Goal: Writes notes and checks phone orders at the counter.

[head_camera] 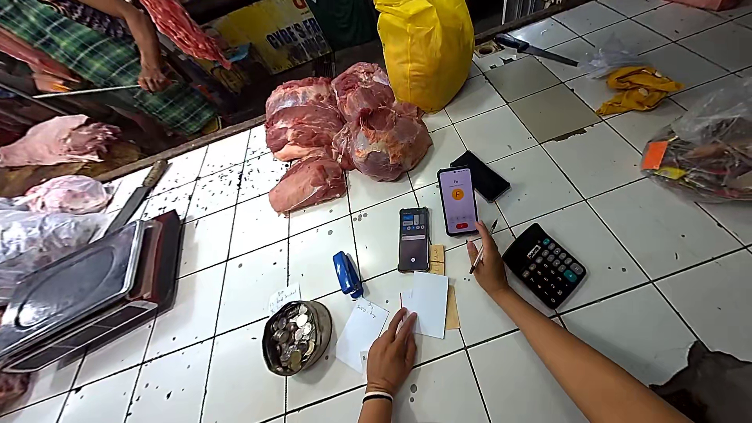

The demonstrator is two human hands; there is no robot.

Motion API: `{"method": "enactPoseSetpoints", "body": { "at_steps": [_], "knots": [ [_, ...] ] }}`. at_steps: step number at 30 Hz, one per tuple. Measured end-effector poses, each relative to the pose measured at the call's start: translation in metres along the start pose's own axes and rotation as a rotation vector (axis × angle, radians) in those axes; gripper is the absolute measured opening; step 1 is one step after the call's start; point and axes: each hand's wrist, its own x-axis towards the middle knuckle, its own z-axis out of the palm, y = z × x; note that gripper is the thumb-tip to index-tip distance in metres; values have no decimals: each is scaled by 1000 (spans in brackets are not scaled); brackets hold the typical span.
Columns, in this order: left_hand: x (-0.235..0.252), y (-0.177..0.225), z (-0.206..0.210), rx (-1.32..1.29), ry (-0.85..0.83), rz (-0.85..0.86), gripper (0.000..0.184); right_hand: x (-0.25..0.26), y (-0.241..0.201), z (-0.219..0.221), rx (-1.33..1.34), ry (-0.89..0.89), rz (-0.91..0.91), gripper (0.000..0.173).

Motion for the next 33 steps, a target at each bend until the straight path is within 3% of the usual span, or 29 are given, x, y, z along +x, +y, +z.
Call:
{"method": "enactPoseSetpoints", "body": {
  "at_steps": [5, 15, 20, 25, 33],
  "knots": [
    [3, 6, 1, 4, 21, -35, 42, 30, 8, 3, 63, -43, 161, 66],
    [56, 75, 28, -212, -24, -213, 34, 44, 29, -4, 211, -92, 94, 61],
    [67, 74, 45, -192, 66, -132, 34, 43, 30, -8, 257, -105, 39, 59],
    [65, 71, 38, -227, -37, -71, 48, 53, 28, -12, 320, -195, 32, 60],
    [63, 73, 41, -265, 15, -3, 33, 53, 21, -11, 269, -221, 77, 67]
  ]
}}
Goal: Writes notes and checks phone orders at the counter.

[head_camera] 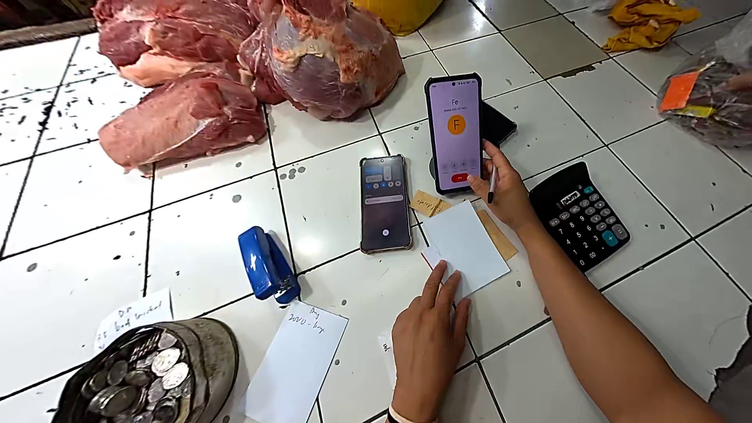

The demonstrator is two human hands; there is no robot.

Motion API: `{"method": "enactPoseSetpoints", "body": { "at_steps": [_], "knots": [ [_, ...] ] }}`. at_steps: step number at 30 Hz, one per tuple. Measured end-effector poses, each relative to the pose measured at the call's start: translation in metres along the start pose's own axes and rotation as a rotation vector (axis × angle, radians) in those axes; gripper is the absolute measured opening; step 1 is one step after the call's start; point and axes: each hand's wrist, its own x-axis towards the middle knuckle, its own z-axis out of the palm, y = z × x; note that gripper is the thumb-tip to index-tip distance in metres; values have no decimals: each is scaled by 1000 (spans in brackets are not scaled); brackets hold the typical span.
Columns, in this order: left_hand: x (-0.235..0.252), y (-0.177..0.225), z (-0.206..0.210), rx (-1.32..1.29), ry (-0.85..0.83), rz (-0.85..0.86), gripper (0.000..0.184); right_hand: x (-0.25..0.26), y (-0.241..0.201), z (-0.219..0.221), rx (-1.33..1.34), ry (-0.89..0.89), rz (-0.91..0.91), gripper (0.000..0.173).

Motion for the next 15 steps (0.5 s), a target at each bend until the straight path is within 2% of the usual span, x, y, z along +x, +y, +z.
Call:
{"method": "enactPoseSetpoints", "body": {
  "at_steps": [5, 9, 11, 15],
  "knots": [
    [0, -2, 1, -51, 18, 50, 27, 3, 0, 2, -108, 4, 30, 72],
    [1, -1, 2, -45, 32, 25, 33, 1, -2, 3, -91, 0, 46, 72],
    [1, -1, 3, -20, 22, 27, 38, 1, -2, 4, -88, 5, 45, 71],
    [1, -3, 4, 20, 14, 59, 33, 1, -1, 2, -102, 11, 23, 63]
  ]
}}
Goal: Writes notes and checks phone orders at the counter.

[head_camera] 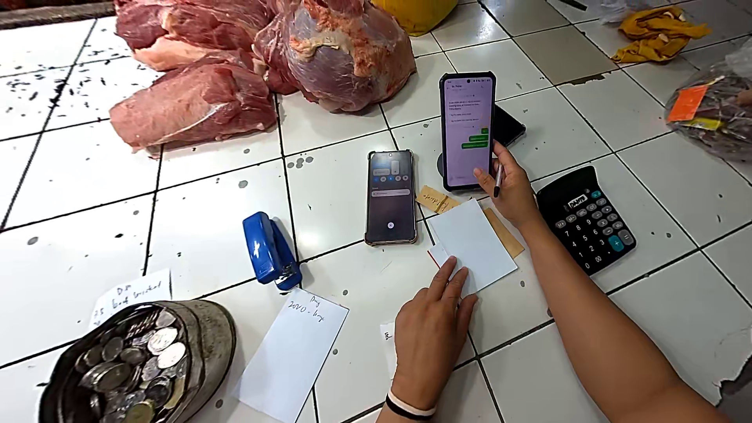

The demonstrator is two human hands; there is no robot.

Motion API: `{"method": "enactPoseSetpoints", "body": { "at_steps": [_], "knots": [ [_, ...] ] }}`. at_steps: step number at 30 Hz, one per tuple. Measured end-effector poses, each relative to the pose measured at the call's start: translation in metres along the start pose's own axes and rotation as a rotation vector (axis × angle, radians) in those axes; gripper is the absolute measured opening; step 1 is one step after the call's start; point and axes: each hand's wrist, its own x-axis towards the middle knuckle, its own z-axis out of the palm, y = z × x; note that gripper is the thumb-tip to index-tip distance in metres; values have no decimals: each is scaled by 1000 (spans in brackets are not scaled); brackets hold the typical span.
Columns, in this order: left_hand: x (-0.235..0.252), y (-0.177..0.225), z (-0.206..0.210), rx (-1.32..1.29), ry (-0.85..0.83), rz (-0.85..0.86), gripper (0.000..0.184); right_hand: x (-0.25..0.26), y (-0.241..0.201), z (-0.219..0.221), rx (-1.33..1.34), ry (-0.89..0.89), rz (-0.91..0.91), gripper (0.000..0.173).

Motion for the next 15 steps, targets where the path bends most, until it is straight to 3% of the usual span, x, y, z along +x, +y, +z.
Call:
{"method": "enactPoseSetpoints", "body": {
  "at_steps": [4, 9, 12, 15],
  "knots": [
    [-1, 0, 0, -42, 12, -4, 32, 1, 1, 0, 68, 7, -20, 55],
    [1, -1, -1, -109, 116, -8, 27, 0, -1, 1, 53, 16, 5, 58],
    [2, 0, -4, -160, 228, 55, 25, 1, -1, 2, 60, 20, -10, 58],
    [0, 4, -6, -195, 212, 132, 25, 3, -1, 2, 58, 35, -12, 55]
  ]
}}
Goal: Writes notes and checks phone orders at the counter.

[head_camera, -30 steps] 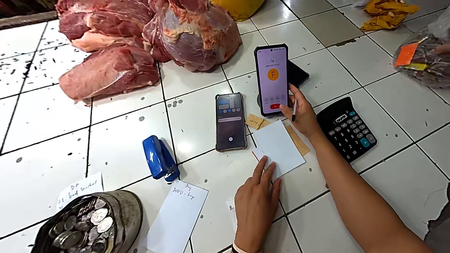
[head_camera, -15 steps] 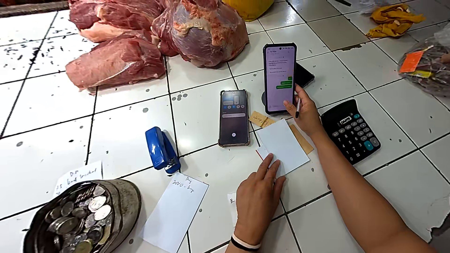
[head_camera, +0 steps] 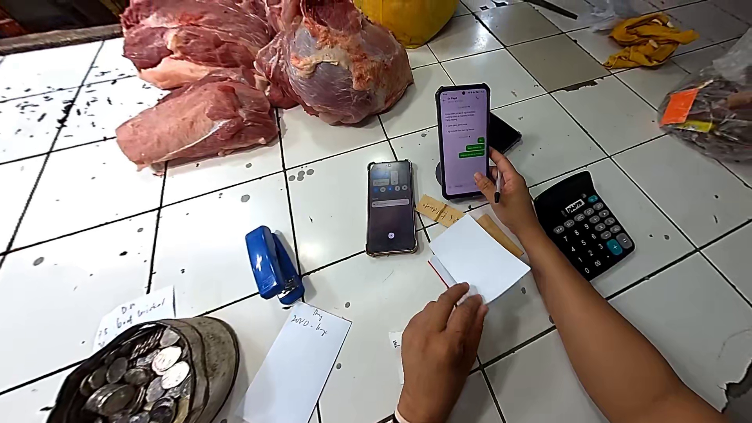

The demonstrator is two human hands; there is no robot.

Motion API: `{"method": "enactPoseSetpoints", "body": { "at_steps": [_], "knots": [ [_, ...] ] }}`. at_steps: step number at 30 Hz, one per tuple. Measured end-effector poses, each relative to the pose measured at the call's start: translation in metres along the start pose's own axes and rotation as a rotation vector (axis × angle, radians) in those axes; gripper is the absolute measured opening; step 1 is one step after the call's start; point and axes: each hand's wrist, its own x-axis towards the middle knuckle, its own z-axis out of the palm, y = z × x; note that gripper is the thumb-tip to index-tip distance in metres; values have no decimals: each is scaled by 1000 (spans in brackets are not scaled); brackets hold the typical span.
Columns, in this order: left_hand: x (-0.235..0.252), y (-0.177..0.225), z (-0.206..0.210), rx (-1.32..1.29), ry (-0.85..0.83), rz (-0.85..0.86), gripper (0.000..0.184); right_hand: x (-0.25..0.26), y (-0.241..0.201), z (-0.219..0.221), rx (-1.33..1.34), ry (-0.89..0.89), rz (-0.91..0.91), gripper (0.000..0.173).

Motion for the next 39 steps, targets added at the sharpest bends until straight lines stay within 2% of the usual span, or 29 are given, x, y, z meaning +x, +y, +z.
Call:
{"method": "enactPoseSetpoints", "body": {
  "at_steps": [6, 10, 13, 20, 26, 33, 39],
  "knots": [
    [-5, 1, 3, 87, -180, -97, 22, 1, 3, -1, 12, -8, -1, 56],
    [-5, 2, 3, 140, -192, -133, 46, -1, 0, -1, -12, -9, 19, 58],
    [-4, 2, 3, 196, -191, -169, 53, 0, 1, -1, 6, -15, 20, 59],
    [-2, 1, 6, 233, -192, -159, 42, 7, 6, -4, 22, -54, 72, 70],
    [-4, 0, 8, 213, -169, -127, 33, 5, 4, -2, 61, -23, 52, 62],
    [0, 2, 2, 88, 2, 24, 27, 4, 4, -1, 106, 0, 30, 54],
    [-3, 2, 4, 67, -85, 76, 27, 5, 5, -1, 107, -5, 6, 52]
  ]
}}
